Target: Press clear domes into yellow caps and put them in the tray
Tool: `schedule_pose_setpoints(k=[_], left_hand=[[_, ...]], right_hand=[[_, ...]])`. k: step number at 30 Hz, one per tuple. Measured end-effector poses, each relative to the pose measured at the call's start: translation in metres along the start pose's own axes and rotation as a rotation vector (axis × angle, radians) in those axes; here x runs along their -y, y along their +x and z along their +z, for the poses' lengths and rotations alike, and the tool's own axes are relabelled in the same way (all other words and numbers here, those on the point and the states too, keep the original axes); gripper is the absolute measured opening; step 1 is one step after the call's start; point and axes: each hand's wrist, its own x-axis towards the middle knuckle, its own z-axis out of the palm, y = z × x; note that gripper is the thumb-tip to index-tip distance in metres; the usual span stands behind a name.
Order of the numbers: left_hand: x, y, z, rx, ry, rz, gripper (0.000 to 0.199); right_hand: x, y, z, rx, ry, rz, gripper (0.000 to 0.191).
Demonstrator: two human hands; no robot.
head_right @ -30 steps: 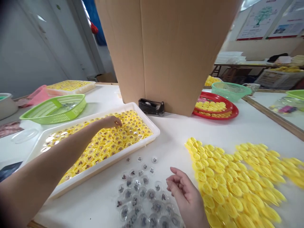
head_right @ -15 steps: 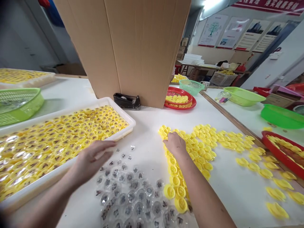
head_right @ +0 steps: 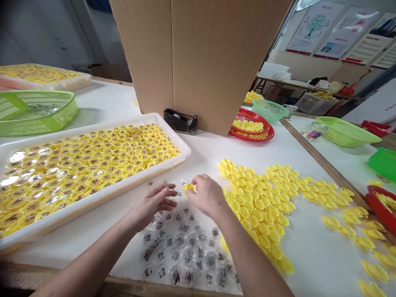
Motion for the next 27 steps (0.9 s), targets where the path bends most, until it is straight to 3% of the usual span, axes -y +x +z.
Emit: schedule_pose_setpoints(k=[4, 10, 16, 21, 27], left_hand=[[0.009, 0.004, -0.003, 0.178, -0.288, -0.073, 0.032], [-0.001, 0.008, -0.021, -0.041, -0.292, -0.039, 0.026], [-0.006, 0.008, -0.023, -0.082, -0.346, -0.03, 0.023], [-0.005, 0.008, -0.019, -0.086, -0.42, -0.063, 0.025], [0.001, 0.001, -0.013, 0.126, -0.417, -0.074, 0.024]], right_hand=[[0.03, -0.002, 0.014, -0.002, 0.215, -0.22, 0.009], [0.0, 0.044, 0.039, 0.046, 0.231, -0.19, 0.023], [-0.01, 0.057, 0.06, 0.078, 0.191, -0.166, 0.013], [-0.001, 0.031, 0.04, 0.028, 0.301, -0.196, 0.016], [0.014, -0.01, 0.01, -0.069, 0.619, -0.381, 0.027]])
